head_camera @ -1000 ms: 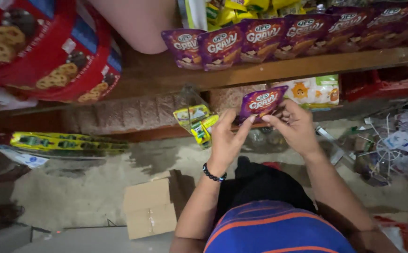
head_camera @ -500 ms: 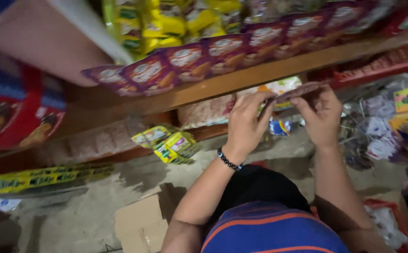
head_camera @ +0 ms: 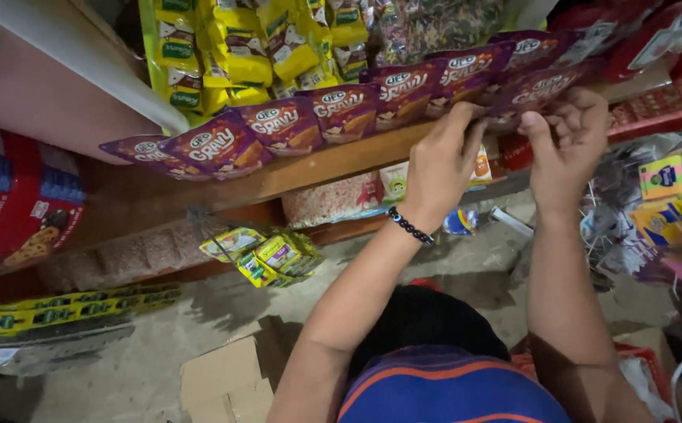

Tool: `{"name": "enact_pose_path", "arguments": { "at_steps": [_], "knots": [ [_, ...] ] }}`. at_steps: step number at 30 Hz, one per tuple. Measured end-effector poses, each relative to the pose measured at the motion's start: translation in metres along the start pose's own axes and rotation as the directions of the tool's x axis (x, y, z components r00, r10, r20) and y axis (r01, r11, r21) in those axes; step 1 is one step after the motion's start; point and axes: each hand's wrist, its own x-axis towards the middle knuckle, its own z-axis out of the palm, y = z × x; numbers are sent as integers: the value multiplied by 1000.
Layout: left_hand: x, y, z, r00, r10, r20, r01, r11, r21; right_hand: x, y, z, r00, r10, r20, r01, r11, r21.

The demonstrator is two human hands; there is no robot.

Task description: Organize various grocery items including soup packets and canned goods on shelves and counters.

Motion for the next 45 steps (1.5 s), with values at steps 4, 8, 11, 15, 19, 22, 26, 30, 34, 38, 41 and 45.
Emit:
{"name": "enact_pose_path", "arguments": {
  "at_steps": [4,8,11,15,19,22,26,30,34,38,41,45],
  "knots": [
    [2,-4,5,999,28,-17,-27,999,32,4,1,-3,1000,-4,-4,3,995,-96],
    [5,-17,14,998,53,-28,-50,994,98,3,15,-12,999,-24,23,26,993,-115],
    [9,-21,19,997,69,-22,-64,985,163,5,16,-12,999,-26,29,29,991,-128],
    [14,-21,20,994,102,-30,-95,978,184,8,12,-11,999,-36,31,40,990,-138],
    [17,-20,22,997,76,-1,-73,969,238,10,12,-12,999,-37,16,39,985,-165],
    [18,-20,24,996,91,4,-89,960,265,12,13,-10,999,-41,7,41,983,-179],
    [21,-17,25,996,91,13,-90,936,341,14,11,-9,999,-48,8,49,978,-201],
    [22,-14,24,994,103,22,-104,916,387,13,4,-6,998,-65,16,67,966,-248],
    [20,-18,24,993,117,20,-115,907,405,11,2,-4,997,-70,19,72,970,-233],
    [15,-13,15,993,114,13,-109,903,417,9,7,-6,998,-65,-13,61,974,-220],
    [6,-1,-3,996,79,33,-86,916,391,4,23,-17,996,-74,-41,67,985,-159],
    [-25,6,-44,984,162,-70,-138,954,265,-8,24,-21,994,-69,-87,61,994,-94]
  ]
}}
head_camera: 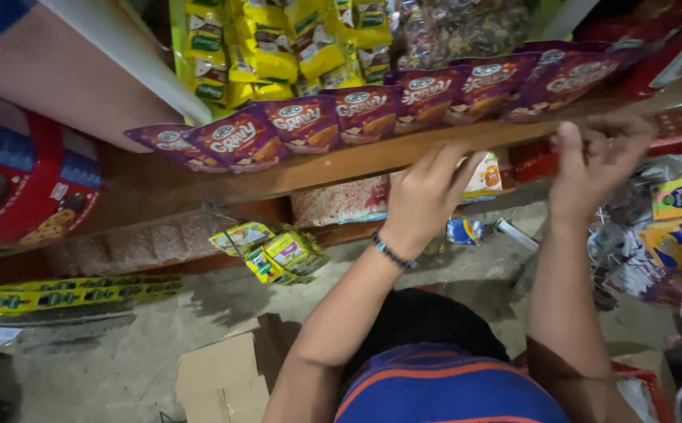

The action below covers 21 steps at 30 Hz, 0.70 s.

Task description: Organize various grocery items including soup packets and canned goods on shelves and counters.

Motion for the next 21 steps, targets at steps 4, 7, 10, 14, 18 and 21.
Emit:
{"name": "enact_pose_path", "arguments": {
  "at_steps": [4,7,10,14,18,21],
  "knots": [
    [-31,-11,-49,1000,5,-23,-4,1000,19,-23,7,-2,998,-38,-52,34,996,-79],
    [-49,-21,-92,995,-8,-101,13,998,55,-46,-6,25,999,-43,-26,40,995,-95],
    [-59,-34,-135,974,-85,-208,98,994,49,-71,-27,81,999,10,31,-8,999,-54],
    [-59,-53,-179,894,-177,-412,230,970,81,-103,-48,152,967,92,237,-74,994,-83],
    [-43,-72,-216,857,-136,-498,266,943,201,-111,-97,230,917,49,396,-76,996,53],
    [-32,-84,-234,838,-173,-518,296,941,164,-108,-129,271,842,154,516,-159,987,-34]
  ]
}}
